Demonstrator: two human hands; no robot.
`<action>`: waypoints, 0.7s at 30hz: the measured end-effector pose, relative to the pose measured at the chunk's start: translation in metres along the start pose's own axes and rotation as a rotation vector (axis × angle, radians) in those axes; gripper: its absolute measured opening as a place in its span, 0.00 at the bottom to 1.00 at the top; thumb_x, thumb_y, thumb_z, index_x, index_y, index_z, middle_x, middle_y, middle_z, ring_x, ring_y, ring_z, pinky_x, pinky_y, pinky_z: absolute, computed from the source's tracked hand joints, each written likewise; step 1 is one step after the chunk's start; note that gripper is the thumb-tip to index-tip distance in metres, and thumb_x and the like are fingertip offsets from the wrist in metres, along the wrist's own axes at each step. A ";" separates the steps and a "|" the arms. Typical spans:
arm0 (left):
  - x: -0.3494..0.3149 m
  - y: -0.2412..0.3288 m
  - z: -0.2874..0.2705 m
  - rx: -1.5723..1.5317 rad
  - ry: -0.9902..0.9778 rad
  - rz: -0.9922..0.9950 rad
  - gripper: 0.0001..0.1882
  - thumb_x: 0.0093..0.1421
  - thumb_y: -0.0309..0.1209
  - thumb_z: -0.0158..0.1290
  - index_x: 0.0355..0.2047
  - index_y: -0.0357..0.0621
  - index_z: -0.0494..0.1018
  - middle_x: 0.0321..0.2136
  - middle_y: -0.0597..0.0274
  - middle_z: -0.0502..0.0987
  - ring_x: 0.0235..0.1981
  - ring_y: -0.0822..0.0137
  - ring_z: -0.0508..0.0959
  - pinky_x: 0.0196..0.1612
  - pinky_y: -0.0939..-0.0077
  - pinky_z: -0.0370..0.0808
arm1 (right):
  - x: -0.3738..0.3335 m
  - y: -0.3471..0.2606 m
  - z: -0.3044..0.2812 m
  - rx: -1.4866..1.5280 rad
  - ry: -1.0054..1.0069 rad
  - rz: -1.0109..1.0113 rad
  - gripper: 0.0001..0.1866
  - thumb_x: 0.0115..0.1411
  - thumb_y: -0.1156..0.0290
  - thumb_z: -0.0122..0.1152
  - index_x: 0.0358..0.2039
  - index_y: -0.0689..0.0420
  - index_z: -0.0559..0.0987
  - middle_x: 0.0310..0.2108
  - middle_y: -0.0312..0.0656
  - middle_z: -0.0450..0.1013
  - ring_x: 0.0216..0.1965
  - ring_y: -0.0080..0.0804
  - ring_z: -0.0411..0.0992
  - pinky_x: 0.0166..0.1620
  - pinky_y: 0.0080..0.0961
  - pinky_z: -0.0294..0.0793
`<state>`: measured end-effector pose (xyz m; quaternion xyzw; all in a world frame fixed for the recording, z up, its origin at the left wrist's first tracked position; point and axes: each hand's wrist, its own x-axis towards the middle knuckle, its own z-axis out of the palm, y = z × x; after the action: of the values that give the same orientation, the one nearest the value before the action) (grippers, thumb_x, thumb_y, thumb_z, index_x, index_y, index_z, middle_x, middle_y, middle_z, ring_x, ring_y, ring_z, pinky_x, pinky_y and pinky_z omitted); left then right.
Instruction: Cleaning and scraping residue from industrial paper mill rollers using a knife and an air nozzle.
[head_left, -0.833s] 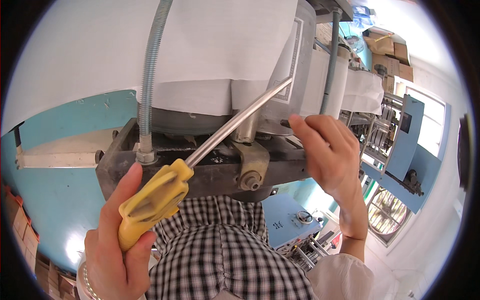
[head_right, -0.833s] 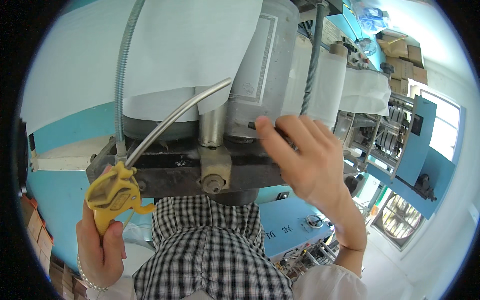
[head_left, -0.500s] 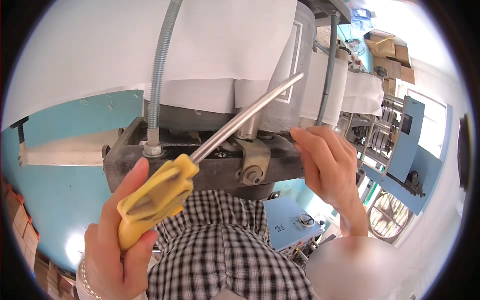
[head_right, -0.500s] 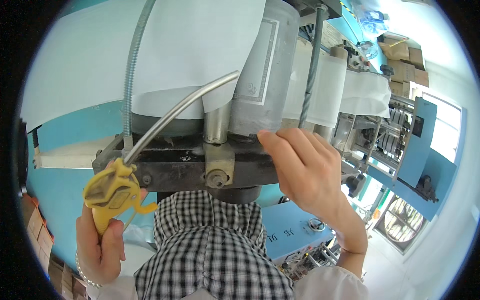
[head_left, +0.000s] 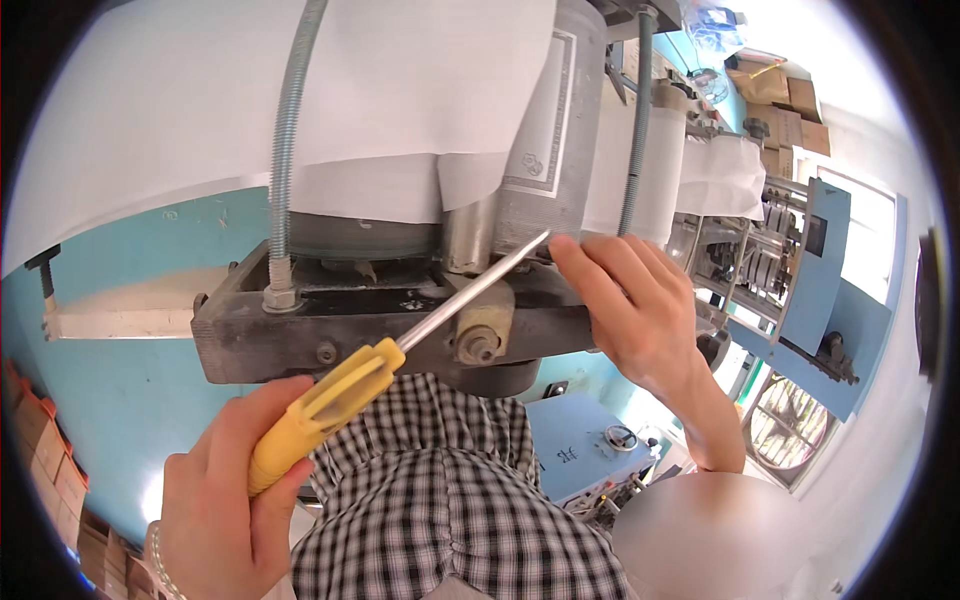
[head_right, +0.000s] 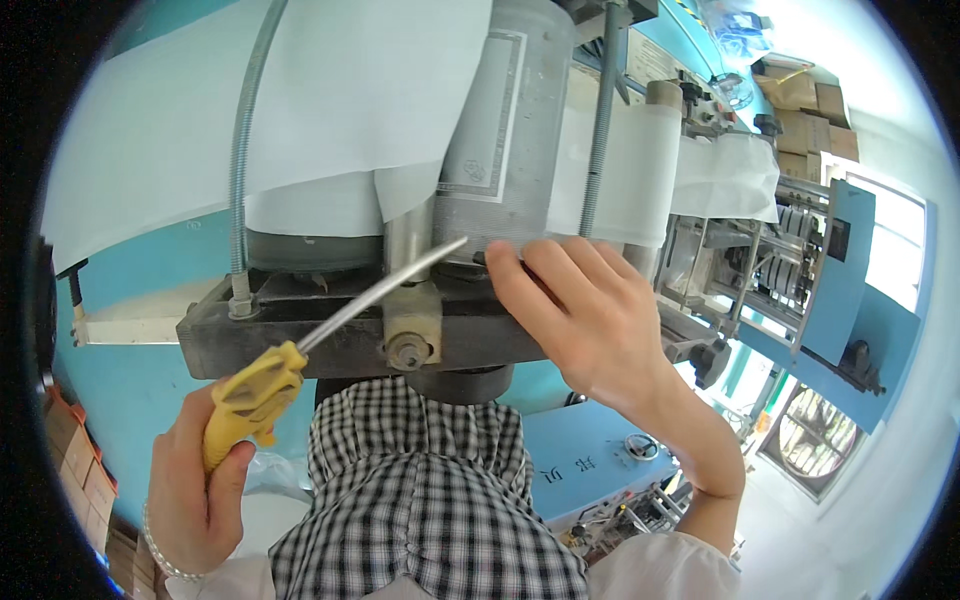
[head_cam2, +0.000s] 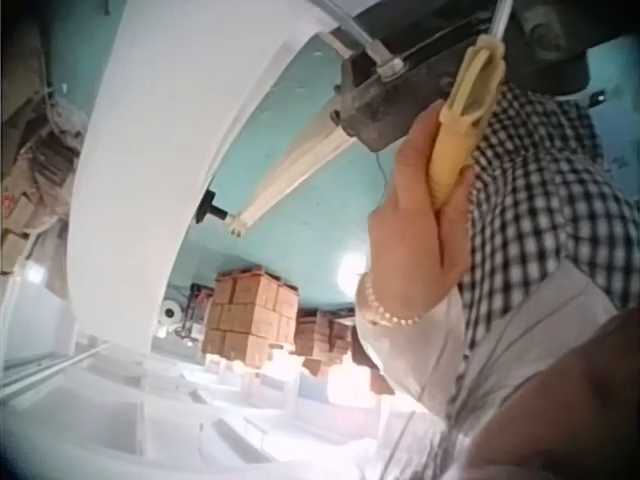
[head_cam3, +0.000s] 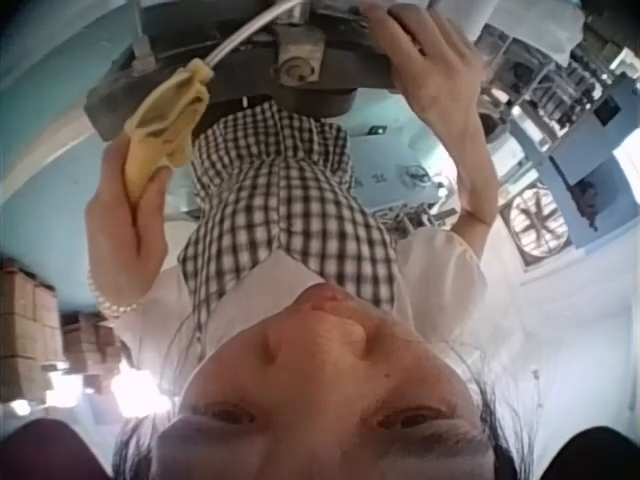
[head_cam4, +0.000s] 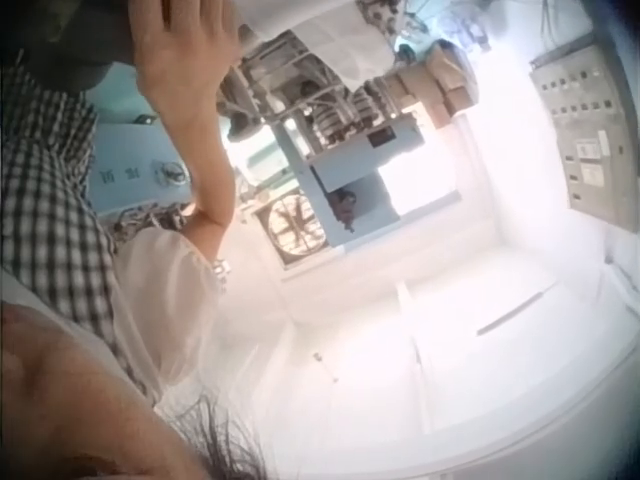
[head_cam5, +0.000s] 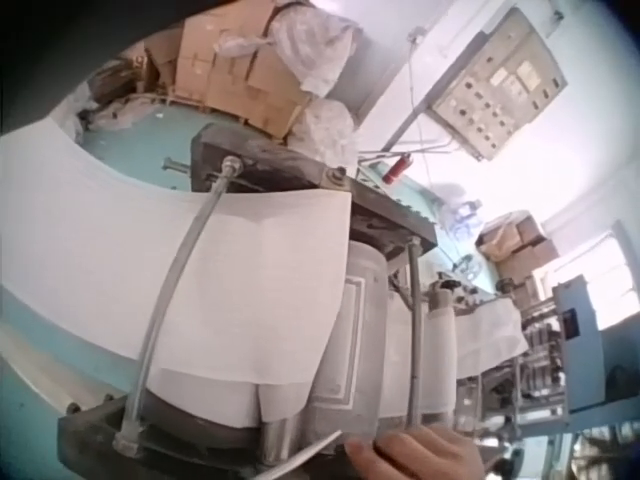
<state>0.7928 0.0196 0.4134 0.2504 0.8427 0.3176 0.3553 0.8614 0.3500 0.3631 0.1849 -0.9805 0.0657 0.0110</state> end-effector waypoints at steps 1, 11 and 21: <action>0.002 0.003 -0.001 -0.039 -0.033 -0.044 0.19 0.63 0.23 0.48 0.55 0.34 0.66 0.34 0.47 0.78 0.24 0.50 0.74 0.31 0.62 0.70 | -0.001 0.001 0.003 0.016 0.029 -0.020 0.18 0.48 0.77 0.61 0.42 0.58 0.79 0.30 0.35 0.69 0.30 0.28 0.72 0.29 0.25 0.69; 0.007 0.034 -0.015 0.373 -0.081 -0.105 0.14 0.61 0.23 0.53 0.47 0.39 0.67 0.37 0.51 0.77 0.32 0.47 0.77 0.31 0.59 0.67 | -0.013 -0.003 -0.010 0.145 0.121 0.245 0.11 0.54 0.80 0.65 0.39 0.58 0.78 0.27 0.37 0.70 0.22 0.35 0.72 0.24 0.29 0.69; 0.022 0.047 -0.011 0.442 -0.051 -0.088 0.13 0.61 0.26 0.55 0.45 0.40 0.68 0.36 0.53 0.76 0.29 0.47 0.76 0.29 0.57 0.67 | -0.001 -0.002 0.005 0.256 0.047 0.253 0.09 0.58 0.79 0.63 0.39 0.58 0.75 0.29 0.40 0.71 0.22 0.39 0.72 0.23 0.31 0.70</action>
<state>0.7802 0.0621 0.4434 0.2933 0.8927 0.1029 0.3262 0.8629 0.3479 0.3587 0.0581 -0.9791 0.1950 0.0021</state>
